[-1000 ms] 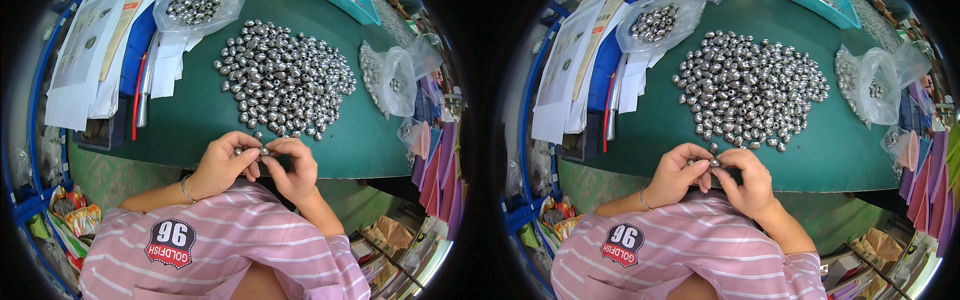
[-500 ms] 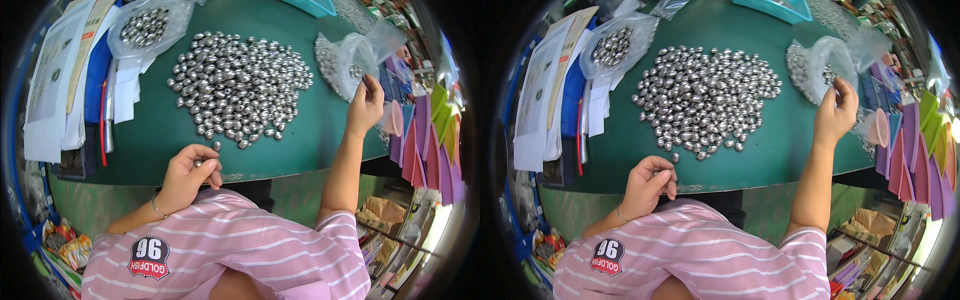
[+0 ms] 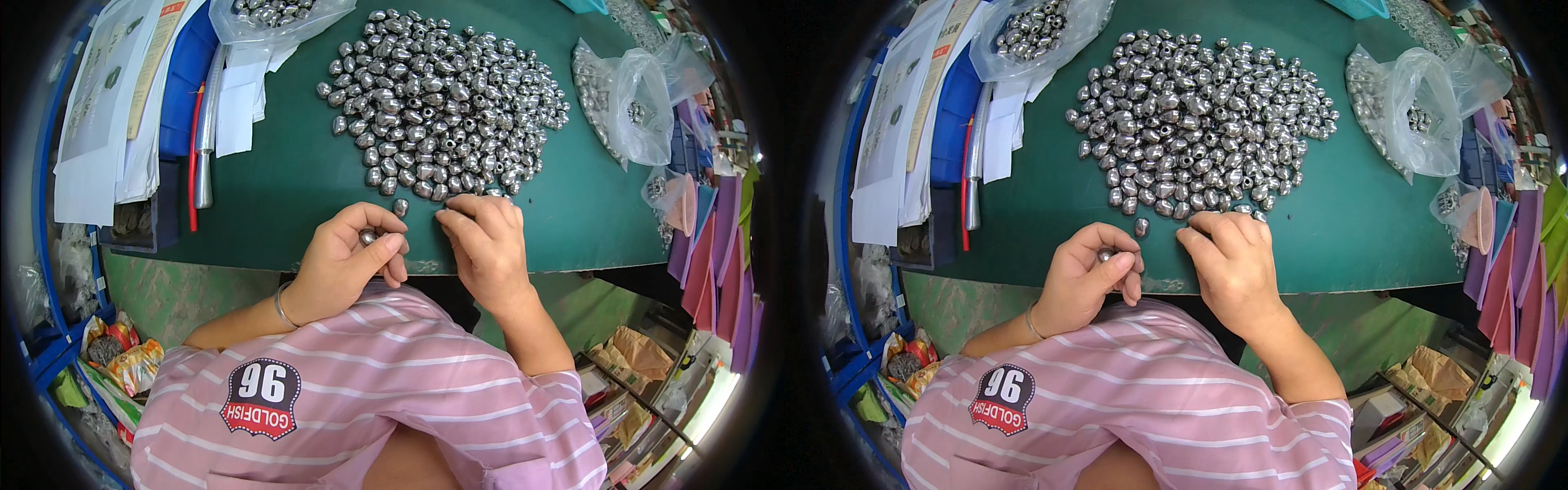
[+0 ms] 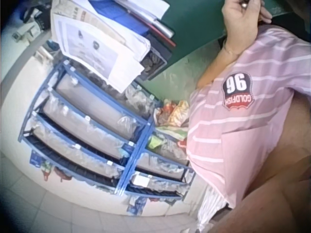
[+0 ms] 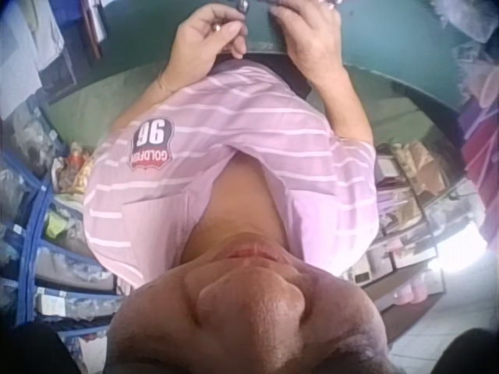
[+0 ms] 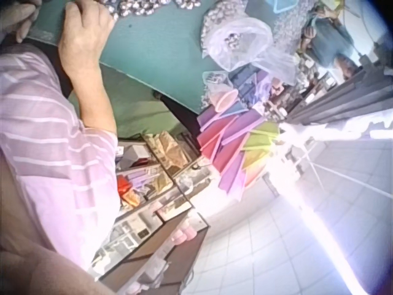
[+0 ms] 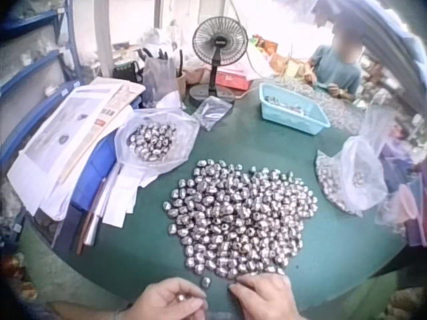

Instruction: The person picks up silver metal beads from a pile on a desk, turns them over by hand, and places some into a plastic bag.

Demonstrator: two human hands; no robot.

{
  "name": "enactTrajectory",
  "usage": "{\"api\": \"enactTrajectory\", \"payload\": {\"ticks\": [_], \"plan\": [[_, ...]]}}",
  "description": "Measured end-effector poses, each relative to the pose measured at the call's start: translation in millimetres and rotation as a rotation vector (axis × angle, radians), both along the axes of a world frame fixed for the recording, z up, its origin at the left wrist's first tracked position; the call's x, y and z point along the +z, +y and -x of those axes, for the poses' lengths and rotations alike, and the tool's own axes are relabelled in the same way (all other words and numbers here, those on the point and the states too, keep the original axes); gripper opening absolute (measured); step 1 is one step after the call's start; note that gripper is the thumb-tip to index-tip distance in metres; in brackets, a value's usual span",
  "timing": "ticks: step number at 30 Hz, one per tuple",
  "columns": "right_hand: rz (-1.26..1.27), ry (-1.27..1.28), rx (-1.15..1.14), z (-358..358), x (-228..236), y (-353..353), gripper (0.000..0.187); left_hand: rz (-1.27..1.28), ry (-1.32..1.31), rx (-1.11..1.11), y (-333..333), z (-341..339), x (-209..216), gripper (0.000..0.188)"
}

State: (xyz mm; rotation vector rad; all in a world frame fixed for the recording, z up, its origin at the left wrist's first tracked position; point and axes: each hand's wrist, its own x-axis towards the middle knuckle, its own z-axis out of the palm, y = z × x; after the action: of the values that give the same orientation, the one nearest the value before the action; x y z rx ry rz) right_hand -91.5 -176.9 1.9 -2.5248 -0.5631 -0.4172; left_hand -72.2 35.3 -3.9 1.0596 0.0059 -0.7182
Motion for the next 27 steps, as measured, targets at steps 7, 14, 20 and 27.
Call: {"api": "enactTrajectory", "payload": {"ticks": [7, 14, 20, 27], "plan": [[-0.522, 0.094, 0.092, 3.8, 4.1, 28.0, 0.033, -0.017, 0.017, -0.010, -4.5, -0.6, 3.6, 0.020], [-0.862, 0.213, -0.042, 11.3, -6.8, 38.1, 0.033, 0.041, -0.001, 0.026, -2.7, 1.0, -0.3, 0.018], [-0.905, 0.195, -0.021, 14.9, -11.6, 41.0, 0.042, 0.065, 0.005, 0.032, -2.9, 0.9, -1.8, 0.018], [-0.852, 0.078, -0.036, 12.7, -13.1, 40.8, 0.039, -0.030, 0.015, -0.022, -2.0, -0.8, 1.0, 0.019]]}}
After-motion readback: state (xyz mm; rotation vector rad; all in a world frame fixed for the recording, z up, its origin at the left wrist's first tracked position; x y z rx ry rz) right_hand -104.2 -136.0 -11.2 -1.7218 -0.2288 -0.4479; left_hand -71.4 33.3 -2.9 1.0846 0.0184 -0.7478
